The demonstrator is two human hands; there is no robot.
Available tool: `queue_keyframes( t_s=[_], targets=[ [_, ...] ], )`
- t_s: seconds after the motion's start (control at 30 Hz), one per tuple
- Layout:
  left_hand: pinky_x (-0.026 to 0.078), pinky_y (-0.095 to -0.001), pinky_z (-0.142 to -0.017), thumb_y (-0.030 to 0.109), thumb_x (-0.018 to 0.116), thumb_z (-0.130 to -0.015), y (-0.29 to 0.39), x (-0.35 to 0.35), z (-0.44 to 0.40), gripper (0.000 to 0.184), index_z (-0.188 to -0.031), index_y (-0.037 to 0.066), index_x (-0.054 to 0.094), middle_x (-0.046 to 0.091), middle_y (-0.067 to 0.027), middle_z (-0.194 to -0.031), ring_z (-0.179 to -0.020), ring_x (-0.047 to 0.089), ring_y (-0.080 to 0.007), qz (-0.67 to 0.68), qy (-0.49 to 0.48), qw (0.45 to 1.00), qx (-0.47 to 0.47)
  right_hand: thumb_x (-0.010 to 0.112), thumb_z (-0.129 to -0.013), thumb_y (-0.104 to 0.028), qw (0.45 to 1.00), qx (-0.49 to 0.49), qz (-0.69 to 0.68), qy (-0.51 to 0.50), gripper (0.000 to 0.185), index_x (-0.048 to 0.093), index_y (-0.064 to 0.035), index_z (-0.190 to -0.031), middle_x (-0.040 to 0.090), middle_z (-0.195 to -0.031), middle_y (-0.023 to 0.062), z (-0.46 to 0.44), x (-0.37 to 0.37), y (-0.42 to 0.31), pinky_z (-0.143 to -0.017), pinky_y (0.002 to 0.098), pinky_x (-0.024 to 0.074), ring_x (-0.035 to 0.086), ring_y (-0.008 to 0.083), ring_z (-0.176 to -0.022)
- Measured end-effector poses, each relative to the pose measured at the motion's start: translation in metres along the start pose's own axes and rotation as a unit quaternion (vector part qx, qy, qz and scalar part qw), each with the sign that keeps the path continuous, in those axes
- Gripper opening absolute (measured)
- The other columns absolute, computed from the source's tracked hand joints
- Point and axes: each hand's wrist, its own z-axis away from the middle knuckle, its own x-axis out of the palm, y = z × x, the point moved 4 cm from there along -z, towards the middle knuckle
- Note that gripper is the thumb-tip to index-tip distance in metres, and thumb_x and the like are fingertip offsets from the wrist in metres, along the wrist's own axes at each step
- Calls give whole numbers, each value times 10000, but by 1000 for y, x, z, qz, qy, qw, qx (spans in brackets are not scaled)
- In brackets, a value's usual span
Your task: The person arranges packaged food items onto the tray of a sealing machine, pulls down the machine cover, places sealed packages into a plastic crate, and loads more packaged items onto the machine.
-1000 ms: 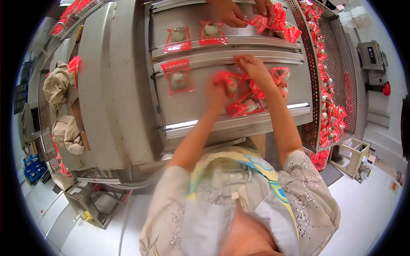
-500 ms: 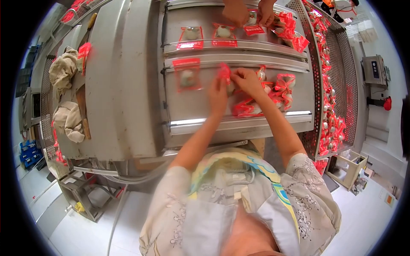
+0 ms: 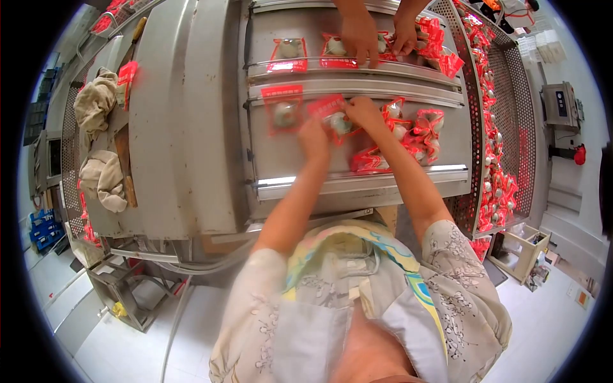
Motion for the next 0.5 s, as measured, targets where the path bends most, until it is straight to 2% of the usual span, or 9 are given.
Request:
queue_keyframes(
  t_s=[0.1,0.2,0.23,0.3,0.33,0.4,0.47,0.5],
  targets=[
    [421,-246,-485,319,540,-936,2,5,-12,268,-808,87,581,557,4,-694,-566,542,-105,23,18,994,-110,549,-892,-411,990,3,-130,54,426,712,-25,-816,680,-729,158,2,1,2,-692,411,501,661,302,-719],
    [494,-262,-653,261,555,-926,10,10,-15,220,-943,47,605,634,-52,-893,-841,620,-157,11,-64,997,-52,566,-895,-338,952,24,-286,108,367,698,-16,-777,661,-640,135,-1,14,16,-618,368,493,652,246,-617],
    [480,-298,-739,229,573,-910,20,15,-5,211,-993,37,603,620,-81,-991,-948,587,-185,-1,-21,997,71,569,-895,-316,955,17,-281,94,350,690,-13,-768,654,-624,131,-8,20,26,-603,363,489,643,240,-589],
    [436,-367,-893,161,603,-874,34,27,31,255,-1088,23,595,575,-129,-1169,-1133,514,-237,-80,27,955,285,575,-895,-272,960,6,-272,69,318,673,-7,-751,640,-591,124,-23,29,47,-573,355,482,625,230,-533],
    [406,-401,-961,126,616,-853,43,28,48,300,-1132,20,589,546,-148,-1249,-1209,475,-263,-141,44,915,375,592,-884,-264,962,10,-266,66,294,667,-8,-762,647,-635,124,-17,25,40,-589,363,486,631,239,-572],
    [312,-463,-1060,48,635,-798,55,29,66,418,-1210,29,568,456,-169,-1378,-1299,383,-309,-358,3,800,481,627,-863,-248,966,17,-252,59,252,653,-10,-784,661,-721,123,0,12,28,-621,380,494,644,259,-652],
    [300,-485,-1064,26,628,-768,39,32,56,422,-1186,50,583,475,-146,-1348,-1280,397,-327,-417,-40,762,494,659,-831,-237,963,-81,-70,248,213,642,-26,-803,644,-839,132,15,-7,13,-664,402,499,635,293,-750],
    [294,-496,-1065,16,625,-752,31,34,52,425,-1174,60,590,485,-134,-1332,-1270,404,-336,-445,-60,741,499,675,-815,-232,933,-131,24,336,201,637,-34,-813,635,-898,137,21,-13,3,-685,414,502,630,310,-799]
  ],
)
